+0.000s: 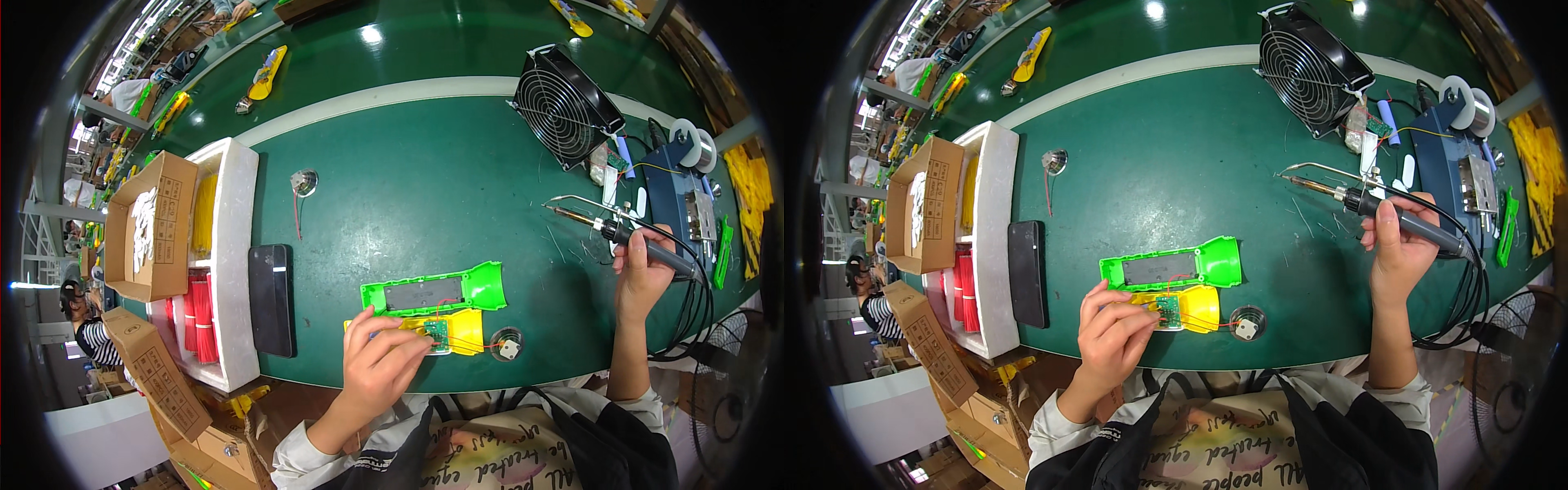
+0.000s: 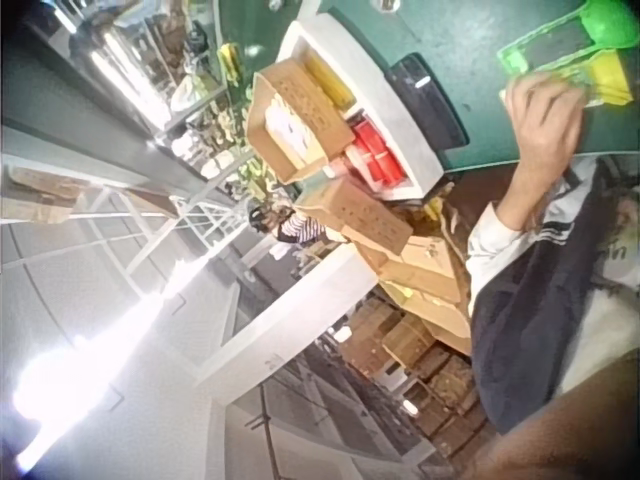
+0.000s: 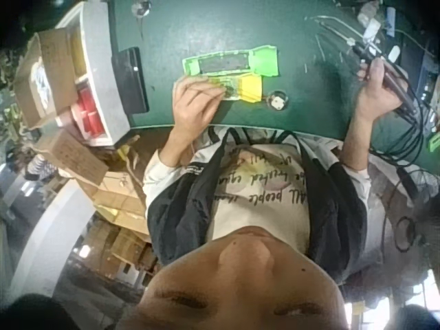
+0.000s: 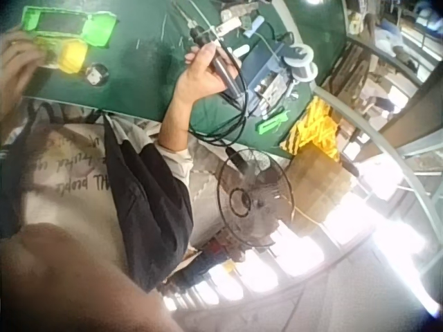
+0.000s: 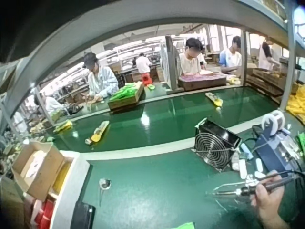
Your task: The person assembles flashlights on a production line by soldering wires and electronic components into flashlight casings with a soldering iron, fitting the parts together, and placing the assembled flashlights onto the conveyor belt.
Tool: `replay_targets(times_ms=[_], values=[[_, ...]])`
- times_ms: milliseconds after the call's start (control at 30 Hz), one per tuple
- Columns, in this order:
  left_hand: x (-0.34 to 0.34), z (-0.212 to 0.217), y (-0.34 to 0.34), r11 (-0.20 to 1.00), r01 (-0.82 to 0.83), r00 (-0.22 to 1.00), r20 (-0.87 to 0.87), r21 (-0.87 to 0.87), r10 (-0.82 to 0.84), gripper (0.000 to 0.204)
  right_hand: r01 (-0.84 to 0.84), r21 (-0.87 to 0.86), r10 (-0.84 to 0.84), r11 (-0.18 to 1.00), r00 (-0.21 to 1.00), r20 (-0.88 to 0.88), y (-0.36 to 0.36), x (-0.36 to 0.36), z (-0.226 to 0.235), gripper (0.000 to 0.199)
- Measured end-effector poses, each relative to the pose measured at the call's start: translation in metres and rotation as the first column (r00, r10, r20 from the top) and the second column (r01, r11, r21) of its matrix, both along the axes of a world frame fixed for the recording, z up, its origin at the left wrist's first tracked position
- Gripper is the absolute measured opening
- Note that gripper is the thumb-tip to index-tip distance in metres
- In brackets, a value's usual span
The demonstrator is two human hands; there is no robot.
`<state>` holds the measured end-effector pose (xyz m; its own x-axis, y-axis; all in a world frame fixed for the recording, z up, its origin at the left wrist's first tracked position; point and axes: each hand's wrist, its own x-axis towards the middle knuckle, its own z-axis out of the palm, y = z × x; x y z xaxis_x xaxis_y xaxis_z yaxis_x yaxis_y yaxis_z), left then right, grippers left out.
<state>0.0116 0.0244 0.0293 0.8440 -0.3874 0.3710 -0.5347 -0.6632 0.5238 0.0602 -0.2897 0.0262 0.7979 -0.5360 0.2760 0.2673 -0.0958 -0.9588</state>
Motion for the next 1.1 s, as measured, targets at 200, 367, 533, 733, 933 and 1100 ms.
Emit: replay_targets(times_ms=[200,367,533,733,933,1100], values=[[-0.006,-0.009,-0.001,0.986,-0.098,0.995,-0.022,-0.135,0.096,0.017,-0.010,-0.042,0.010,0.999,1.000,0.003,-0.001,0.001,-0.002,0.018],[-0.009,-0.009,-0.002,0.981,-0.129,0.992,-0.009,-0.145,0.129,0.017,-0.029,-0.049,0.030,0.998,0.999,0.014,-0.002,0.002,-0.004,0.015],[-0.006,-0.010,0.001,0.985,-0.125,0.992,0.019,-0.118,0.128,0.019,-0.057,-0.046,0.058,0.997,0.998,0.015,0.001,0.000,-0.004,0.014],[-0.005,-0.005,0.004,0.990,-0.094,0.995,0.015,-0.103,0.096,0.021,-0.200,-0.099,0.204,0.975,0.979,0.031,0.017,-0.014,0.020,0.023],[-0.006,-0.004,0.002,0.989,-0.099,0.995,-0.009,-0.110,0.099,0.020,-0.463,-0.086,0.462,0.882,0.886,-0.037,0.035,-0.033,0.031,0.032],[-0.006,-0.004,-0.001,0.985,-0.121,0.992,-0.042,-0.123,0.117,0.020,-0.717,-0.071,0.707,0.694,0.696,-0.125,0.040,-0.036,0.023,0.029]])
